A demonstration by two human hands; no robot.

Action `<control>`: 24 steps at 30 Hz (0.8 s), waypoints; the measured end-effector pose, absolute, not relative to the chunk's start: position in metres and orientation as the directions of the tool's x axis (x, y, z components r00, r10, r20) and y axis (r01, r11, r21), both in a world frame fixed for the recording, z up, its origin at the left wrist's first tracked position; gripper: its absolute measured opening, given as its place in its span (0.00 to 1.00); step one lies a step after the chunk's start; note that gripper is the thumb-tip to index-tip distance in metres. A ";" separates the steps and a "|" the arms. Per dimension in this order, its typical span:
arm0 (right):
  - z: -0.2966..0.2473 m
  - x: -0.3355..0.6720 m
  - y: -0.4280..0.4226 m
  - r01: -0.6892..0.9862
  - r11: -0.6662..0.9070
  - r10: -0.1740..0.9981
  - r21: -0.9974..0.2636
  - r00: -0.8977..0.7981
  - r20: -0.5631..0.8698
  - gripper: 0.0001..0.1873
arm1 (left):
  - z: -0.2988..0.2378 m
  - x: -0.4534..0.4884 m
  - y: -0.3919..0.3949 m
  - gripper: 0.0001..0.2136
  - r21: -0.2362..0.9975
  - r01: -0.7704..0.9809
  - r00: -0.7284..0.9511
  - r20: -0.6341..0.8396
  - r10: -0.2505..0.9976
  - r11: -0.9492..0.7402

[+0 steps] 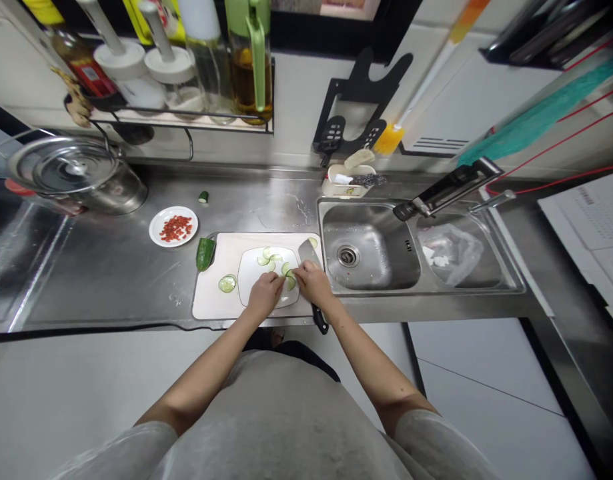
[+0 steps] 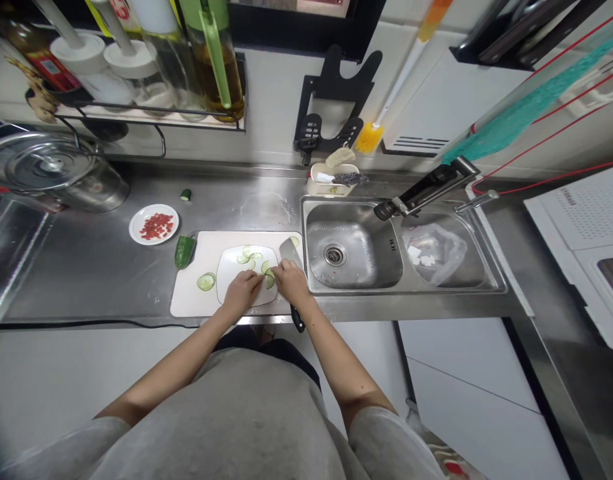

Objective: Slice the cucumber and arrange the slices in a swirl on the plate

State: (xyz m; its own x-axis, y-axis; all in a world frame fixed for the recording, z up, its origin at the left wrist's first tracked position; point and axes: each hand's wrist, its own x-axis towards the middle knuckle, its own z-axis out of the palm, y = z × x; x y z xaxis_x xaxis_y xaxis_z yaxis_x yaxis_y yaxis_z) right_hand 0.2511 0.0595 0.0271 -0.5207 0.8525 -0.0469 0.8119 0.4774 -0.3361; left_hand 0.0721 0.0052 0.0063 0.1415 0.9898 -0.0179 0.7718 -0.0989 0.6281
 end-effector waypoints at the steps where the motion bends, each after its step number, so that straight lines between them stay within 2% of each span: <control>1: 0.027 0.251 0.059 0.811 0.480 0.850 -0.333 -0.524 -0.051 0.15 | 0.006 0.072 0.006 0.13 0.634 0.767 0.142 -0.019 0.990 -0.098; 10: 0.027 0.252 0.060 0.827 0.485 0.851 -0.285 -0.521 -0.064 0.16 | 0.006 0.072 0.011 0.12 0.686 0.726 0.115 -0.050 0.992 -0.050; 14: 0.031 0.252 0.056 0.838 0.464 0.863 -0.287 -0.501 -0.067 0.16 | 0.002 0.072 0.011 0.12 0.625 0.774 0.147 -0.019 0.989 -0.103; 20: 0.038 0.249 0.040 0.881 0.406 0.878 -0.243 -0.450 -0.163 0.14 | -0.005 0.073 0.010 0.13 0.548 0.813 0.174 0.095 0.980 -0.197; 24: 0.039 0.245 0.034 0.882 0.409 0.874 -0.234 -0.452 -0.176 0.14 | -0.008 0.073 0.010 0.12 0.517 0.825 0.186 0.135 0.973 -0.229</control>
